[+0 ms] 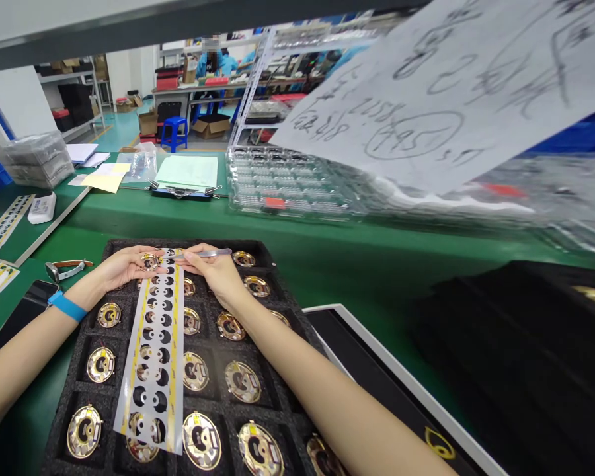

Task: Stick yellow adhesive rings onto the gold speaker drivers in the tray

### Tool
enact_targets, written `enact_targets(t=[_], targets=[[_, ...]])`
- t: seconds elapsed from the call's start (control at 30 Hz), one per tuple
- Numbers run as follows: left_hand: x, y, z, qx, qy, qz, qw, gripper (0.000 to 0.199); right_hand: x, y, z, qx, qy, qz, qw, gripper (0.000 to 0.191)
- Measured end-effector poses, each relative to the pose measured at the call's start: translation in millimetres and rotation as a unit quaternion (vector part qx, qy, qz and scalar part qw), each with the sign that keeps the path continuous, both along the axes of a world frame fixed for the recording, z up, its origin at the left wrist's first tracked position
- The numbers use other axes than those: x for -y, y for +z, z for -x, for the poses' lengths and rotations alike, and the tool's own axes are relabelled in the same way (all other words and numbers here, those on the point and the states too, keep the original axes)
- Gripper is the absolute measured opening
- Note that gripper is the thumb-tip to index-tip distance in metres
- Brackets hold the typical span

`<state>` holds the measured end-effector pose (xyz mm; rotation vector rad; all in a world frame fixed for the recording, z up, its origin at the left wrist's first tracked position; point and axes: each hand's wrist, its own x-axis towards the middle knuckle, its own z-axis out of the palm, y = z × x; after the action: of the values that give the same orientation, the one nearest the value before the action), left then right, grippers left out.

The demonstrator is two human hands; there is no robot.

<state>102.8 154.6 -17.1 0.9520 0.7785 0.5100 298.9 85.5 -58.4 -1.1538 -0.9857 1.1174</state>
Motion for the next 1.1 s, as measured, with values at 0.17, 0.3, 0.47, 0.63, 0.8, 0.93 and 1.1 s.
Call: enact_targets(t=[0.17,0.3,0.47,0.63,0.8,0.93,1.1], targets=[[0.2,-1.3,0.4,0.023,0.032,-0.007,0.999,0.047,0.5,10.2,-3.1,-0.051,-0.028,-0.013,0.998,0.026],[14.2,11.3,13.9,0.04,0.059,-0.025,0.997,0.04,17.7,32.1,3.8,-0.075,-0.036,-0.028,0.996,0.034],[72.2,32.1,59.2,0.057,0.012,-0.001,0.998,0.04,70.2,54.2,38.0,-0.087,0.004,-0.021,0.996,0.027],[121.8,25.0,92.0,0.104,-0.086,0.021,0.991,0.041,108.7,58.0,70.5,-0.058,0.065,-0.017,0.996,0.019],[132.2,10.6,98.1,0.139,-0.093,0.038,0.985,0.04,117.9,52.1,80.3,-0.062,0.113,0.001,0.992,0.013],[133.1,11.6,98.9,0.129,-0.096,0.049,0.986,0.04,120.3,48.5,81.9,-0.082,0.126,0.0,0.989,0.01],[135.5,13.1,100.7,0.152,-0.12,0.072,0.978,0.039,123.8,49.0,85.2,-0.102,0.143,-0.006,0.984,0.01]])
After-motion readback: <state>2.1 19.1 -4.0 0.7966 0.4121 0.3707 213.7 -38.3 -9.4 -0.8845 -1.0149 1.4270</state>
